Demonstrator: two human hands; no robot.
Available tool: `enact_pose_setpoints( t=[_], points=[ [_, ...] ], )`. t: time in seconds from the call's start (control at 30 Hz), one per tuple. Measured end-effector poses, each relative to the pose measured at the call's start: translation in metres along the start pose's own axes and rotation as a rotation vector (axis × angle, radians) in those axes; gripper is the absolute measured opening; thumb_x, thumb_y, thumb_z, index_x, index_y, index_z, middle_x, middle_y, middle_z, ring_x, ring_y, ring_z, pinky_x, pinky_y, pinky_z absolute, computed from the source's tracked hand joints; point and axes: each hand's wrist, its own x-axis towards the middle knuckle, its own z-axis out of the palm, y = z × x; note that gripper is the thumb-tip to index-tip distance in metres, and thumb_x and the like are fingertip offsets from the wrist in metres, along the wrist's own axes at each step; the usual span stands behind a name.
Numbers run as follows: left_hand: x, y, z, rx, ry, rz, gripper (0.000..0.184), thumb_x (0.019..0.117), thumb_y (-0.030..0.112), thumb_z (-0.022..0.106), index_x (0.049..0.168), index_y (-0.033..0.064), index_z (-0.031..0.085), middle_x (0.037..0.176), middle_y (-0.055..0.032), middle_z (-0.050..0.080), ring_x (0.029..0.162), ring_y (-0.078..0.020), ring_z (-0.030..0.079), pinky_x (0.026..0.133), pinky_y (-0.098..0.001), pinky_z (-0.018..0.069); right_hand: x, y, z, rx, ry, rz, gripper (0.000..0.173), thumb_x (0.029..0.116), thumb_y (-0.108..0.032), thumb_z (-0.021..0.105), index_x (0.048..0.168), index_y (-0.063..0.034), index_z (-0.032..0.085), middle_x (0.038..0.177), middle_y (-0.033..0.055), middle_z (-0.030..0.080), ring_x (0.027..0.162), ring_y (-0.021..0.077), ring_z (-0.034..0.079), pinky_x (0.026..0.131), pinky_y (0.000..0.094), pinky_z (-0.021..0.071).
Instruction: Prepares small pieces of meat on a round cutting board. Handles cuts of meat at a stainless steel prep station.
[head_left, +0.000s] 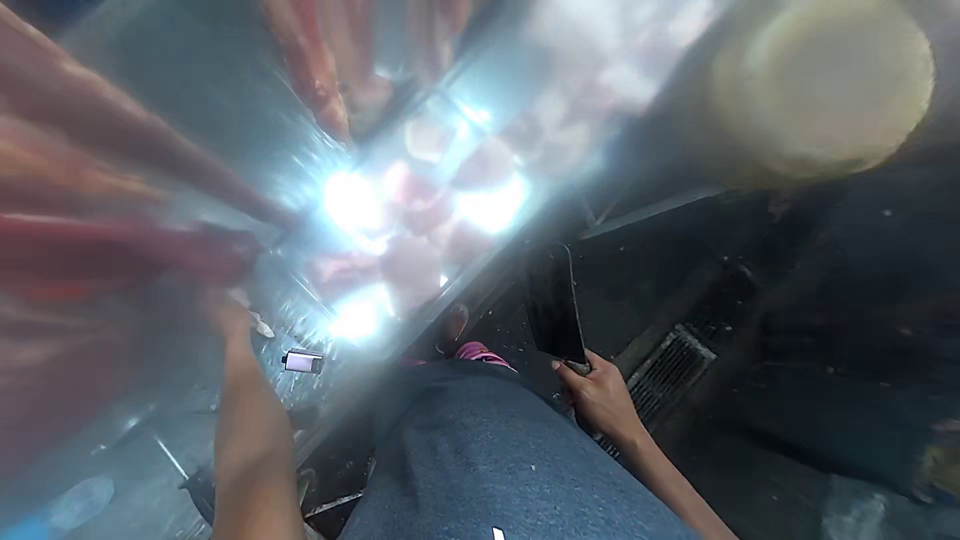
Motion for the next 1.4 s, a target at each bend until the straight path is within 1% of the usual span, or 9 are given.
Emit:
enact_pose_setpoints(
  t=[0.17,0.27,0.37,0.5,0.7,0.83,1.0,1.23,1.4],
  points=[
    [0.008,-0.008,-0.021,-0.061,0.103,-0.047,0.058,0.1046,0.049,0.052,0.138,0.0015,0.059,0.130,-0.0265,0.065,0.123,-0.0422,0.062,0.106,-0.0613,0.0458,-0.013,0.021,0.004,0.008,-0.011,0.031,0.021,0.0913,-0.026,0.068,0.102,-0.0087,0.067,0.065,0.0025,0.061,0.047,0.0145,0.057,0.047,0.0363,0.0516],
    [0.009,-0.027,-0.014,-0.035,-0.129,0.005,0.076,0.0942,0.029,0.073,0.154,0.0003,0.036,0.144,-0.0306,0.052,0.131,-0.0452,0.054,0.109,-0.0621,0.0439,-0.016,0.030,-0.001,0.001,0.003,0.043,0.021,0.0906,-0.028,0.069,0.101,-0.0098,0.068,0.064,0.0028,0.061,0.046,0.0147,0.056,0.047,0.0374,0.0515],
    [0.002,-0.024,0.010,0.256,-0.263,-0.024,0.081,0.0943,0.022,0.070,0.161,0.0060,0.028,0.162,-0.0344,0.024,0.145,-0.0561,0.031,0.115,-0.0676,0.0333,-0.018,0.037,-0.006,0.017,0.031,0.075,0.022,0.0894,-0.030,0.069,0.099,-0.0103,0.068,0.064,0.0032,0.062,0.047,0.0150,0.057,0.047,0.0376,0.0523],
    [-0.015,0.029,0.000,0.224,-0.223,-0.071,0.052,0.0921,0.004,0.065,0.142,-0.0012,0.053,0.138,-0.0320,0.057,0.128,-0.0460,0.057,0.106,-0.0625,0.0461,-0.019,0.047,-0.014,0.062,0.039,0.090,0.021,0.0904,-0.028,0.068,0.100,-0.0092,0.067,0.062,0.0029,0.060,0.045,0.0148,0.056,0.045,0.0361,0.0509],
    [-0.018,0.138,0.000,0.139,-0.280,0.456,0.044,0.0986,0.015,0.065,0.137,-0.0056,0.054,0.123,-0.0312,0.065,0.114,-0.0485,0.064,0.099,-0.0689,0.0479,-0.009,0.049,-0.029,0.014,0.003,0.125,0.020,0.0924,-0.025,0.068,0.102,-0.0080,0.067,0.065,0.0051,0.062,0.048,0.0168,0.058,0.047,0.0386,0.0524],
    [0.017,0.148,0.062,0.450,-0.531,0.758,0.045,0.0901,0.010,0.075,0.135,0.0095,0.066,0.142,-0.0261,0.055,0.126,-0.0456,0.058,0.104,-0.0659,0.0479,-0.002,0.046,-0.040,-0.054,-0.011,0.092,0.023,0.0904,-0.031,0.068,0.100,-0.0105,0.067,0.067,0.0050,0.062,0.051,0.0181,0.060,0.050,0.0417,0.0532],
    [0.037,0.115,0.021,0.646,-0.592,0.587,0.033,0.0877,0.016,0.081,0.116,0.0009,0.072,0.112,-0.0283,0.069,0.109,-0.0480,0.065,0.095,-0.0689,0.0495,-0.008,0.064,-0.052,-0.040,0.026,0.045,0.030,0.0883,-0.038,0.068,0.101,-0.0108,0.068,0.070,0.0048,0.062,0.053,0.0185,0.059,0.053,0.0445,0.0527],
    [-0.035,0.091,-0.028,0.558,-0.450,0.178,0.072,0.0930,0.023,0.074,0.152,-0.0033,0.042,0.141,-0.0364,0.052,0.133,-0.0519,0.050,0.111,-0.0678,0.0389,-0.007,0.099,-0.046,0.086,0.061,0.139,0.028,0.0913,-0.030,0.069,0.103,-0.0053,0.068,0.071,0.0088,0.063,0.056,0.0215,0.060,0.056,0.0485,0.0521],
    [-0.137,0.172,0.032,0.247,-0.382,0.389,0.034,0.1006,0.021,0.062,0.123,-0.0039,0.067,0.110,-0.0254,0.071,0.104,-0.0391,0.070,0.096,-0.0603,0.0535,0.015,0.095,-0.050,0.113,0.015,0.147,0.023,0.0947,-0.025,0.068,0.105,-0.0044,0.068,0.073,0.0098,0.063,0.058,0.0219,0.060,0.059,0.0491,0.0525]
  ],
)
